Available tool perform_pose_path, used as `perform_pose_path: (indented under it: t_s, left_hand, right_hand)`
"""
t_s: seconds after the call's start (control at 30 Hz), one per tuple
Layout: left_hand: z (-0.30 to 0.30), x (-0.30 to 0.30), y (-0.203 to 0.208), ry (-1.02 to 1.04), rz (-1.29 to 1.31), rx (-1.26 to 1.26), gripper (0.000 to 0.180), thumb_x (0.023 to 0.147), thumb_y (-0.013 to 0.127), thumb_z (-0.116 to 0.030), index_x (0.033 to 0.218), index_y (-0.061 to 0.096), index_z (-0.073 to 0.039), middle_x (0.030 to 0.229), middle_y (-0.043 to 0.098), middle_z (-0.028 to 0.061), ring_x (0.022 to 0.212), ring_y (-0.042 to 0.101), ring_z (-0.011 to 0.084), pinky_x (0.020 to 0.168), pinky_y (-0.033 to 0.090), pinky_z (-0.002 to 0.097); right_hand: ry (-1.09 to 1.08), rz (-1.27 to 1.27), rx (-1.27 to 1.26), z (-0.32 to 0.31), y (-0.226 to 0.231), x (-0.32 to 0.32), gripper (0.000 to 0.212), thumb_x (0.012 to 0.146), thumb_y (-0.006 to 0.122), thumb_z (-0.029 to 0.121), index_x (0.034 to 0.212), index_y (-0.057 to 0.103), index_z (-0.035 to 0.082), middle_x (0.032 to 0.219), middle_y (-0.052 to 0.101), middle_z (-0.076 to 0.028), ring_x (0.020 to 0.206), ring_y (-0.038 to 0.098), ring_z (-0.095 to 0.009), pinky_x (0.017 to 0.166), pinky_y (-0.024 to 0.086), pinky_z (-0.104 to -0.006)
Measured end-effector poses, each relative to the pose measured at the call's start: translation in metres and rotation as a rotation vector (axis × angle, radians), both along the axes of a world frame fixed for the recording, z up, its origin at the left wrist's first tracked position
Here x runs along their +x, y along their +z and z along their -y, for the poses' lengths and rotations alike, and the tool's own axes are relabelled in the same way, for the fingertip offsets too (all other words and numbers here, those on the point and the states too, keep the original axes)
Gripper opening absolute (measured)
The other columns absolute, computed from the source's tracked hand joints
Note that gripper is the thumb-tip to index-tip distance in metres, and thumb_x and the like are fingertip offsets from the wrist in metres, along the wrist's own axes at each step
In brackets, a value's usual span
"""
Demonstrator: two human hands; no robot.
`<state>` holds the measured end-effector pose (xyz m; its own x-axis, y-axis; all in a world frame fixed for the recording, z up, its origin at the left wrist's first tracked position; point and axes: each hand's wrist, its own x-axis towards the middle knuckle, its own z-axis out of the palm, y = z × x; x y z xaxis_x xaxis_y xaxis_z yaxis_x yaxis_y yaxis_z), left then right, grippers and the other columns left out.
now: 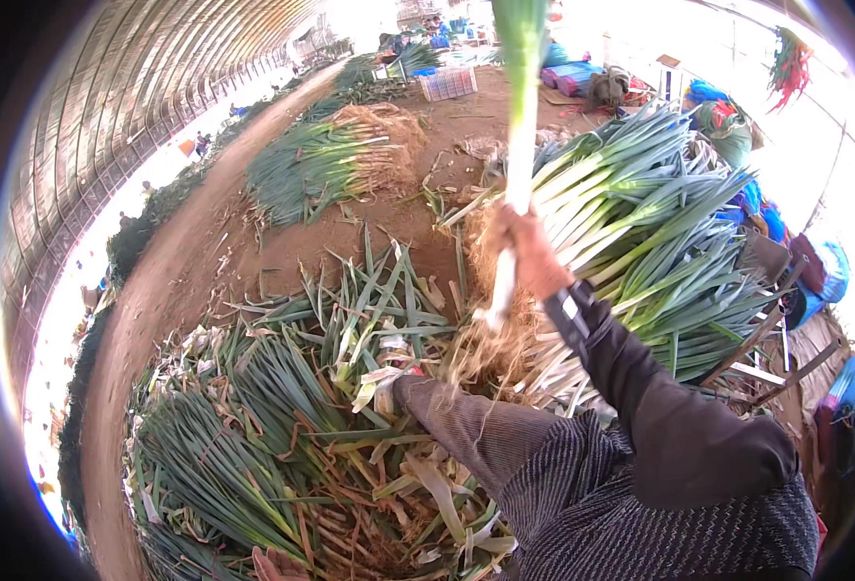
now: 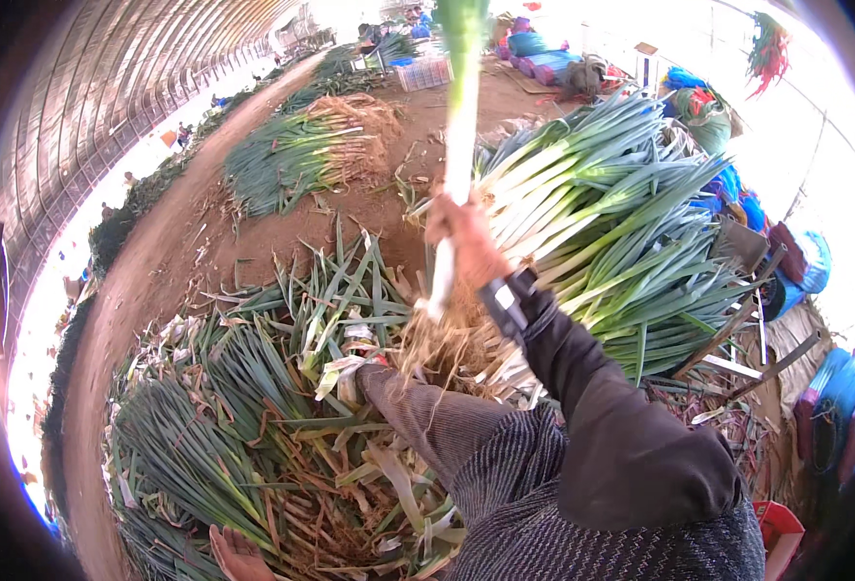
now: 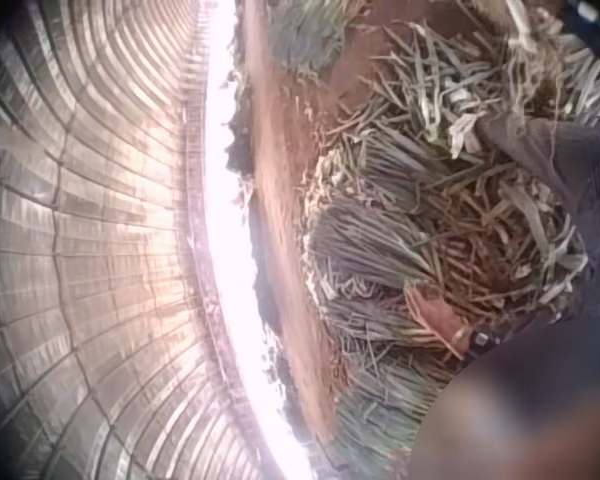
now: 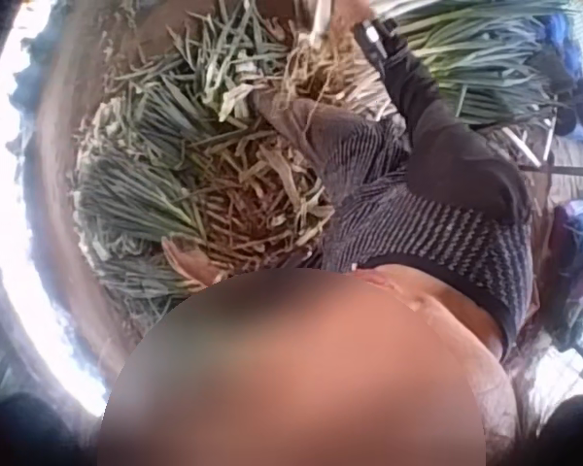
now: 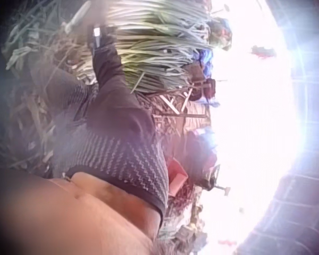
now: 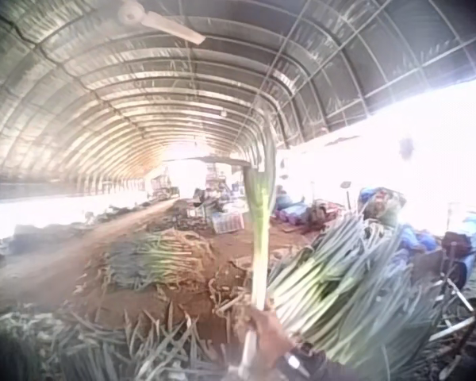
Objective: Preparing scallions for bundling by peeling back outer layers and cleaning the stalks.
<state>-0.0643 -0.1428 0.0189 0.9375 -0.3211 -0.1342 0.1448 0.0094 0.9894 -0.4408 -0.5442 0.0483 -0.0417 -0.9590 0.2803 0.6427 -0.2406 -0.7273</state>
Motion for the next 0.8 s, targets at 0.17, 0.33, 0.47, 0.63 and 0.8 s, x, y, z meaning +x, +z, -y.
perform_pose_path:
  t_s: [0.17,0.33,0.47,0.63,0.8]
  left_hand:
    - [-0.007,0.037,-0.044,0.058,-0.089,-0.064,0.050,0.093,0.061,-0.034,0.138,0.049,-0.014,0.111,0.054,0.0011,0.089,0.053,0.0141,0.073,0.041,0.0314]
    - [0.005,0.025,-0.027,0.021,-0.167,-0.191,0.037,0.093,0.064,-0.027,0.123,0.058,-0.006,0.107,0.060,0.0041,0.088,0.053,0.0154,0.073,0.043,0.0298]
    - [0.009,0.040,-0.040,-0.029,-0.267,-0.285,0.032,0.092,0.067,-0.020,0.120,0.061,-0.006,0.101,0.064,0.0044,0.084,0.059,0.0143,0.071,0.045,0.0278]
    - [-0.012,0.040,-0.035,0.047,-0.243,-0.258,0.026,0.091,0.068,-0.019,0.114,0.064,-0.008,0.098,0.069,0.0040,0.084,0.065,0.0144,0.070,0.049,0.0276]
    - [-0.040,0.040,-0.039,0.159,-0.281,-0.221,0.021,0.091,0.067,-0.016,0.111,0.065,-0.008,0.095,0.070,0.0042,0.081,0.067,0.0129,0.070,0.052,0.0258]
  right_hand:
    - [-0.335,-0.261,0.404,0.100,-0.102,-0.099,0.046,0.088,0.067,0.028,0.123,0.047,0.007,0.089,0.055,-0.006,0.067,0.055,-0.016,0.059,0.049,-0.0307]
    - [0.301,-0.647,0.562,0.067,-0.180,-0.069,0.033,0.088,0.069,0.033,0.109,0.055,0.012,0.093,0.057,-0.003,0.080,0.060,-0.015,0.066,0.049,-0.0302]
    - [0.680,-0.900,0.377,0.012,-0.143,0.066,0.032,0.096,0.056,0.020,0.123,0.055,0.002,0.095,0.063,-0.002,0.086,0.062,-0.012,0.073,0.051,-0.0251]
    - [1.116,-1.053,0.123,-0.068,-0.177,0.243,0.036,0.095,0.057,0.022,0.122,0.057,-0.001,0.099,0.066,-0.006,0.086,0.064,-0.012,0.079,0.052,-0.0246]
    - [1.456,-1.136,0.282,-0.176,-0.315,0.332,0.042,0.088,0.066,0.025,0.117,0.059,-0.004,0.093,0.065,-0.005,0.076,0.061,-0.012,0.063,0.050,-0.0273]
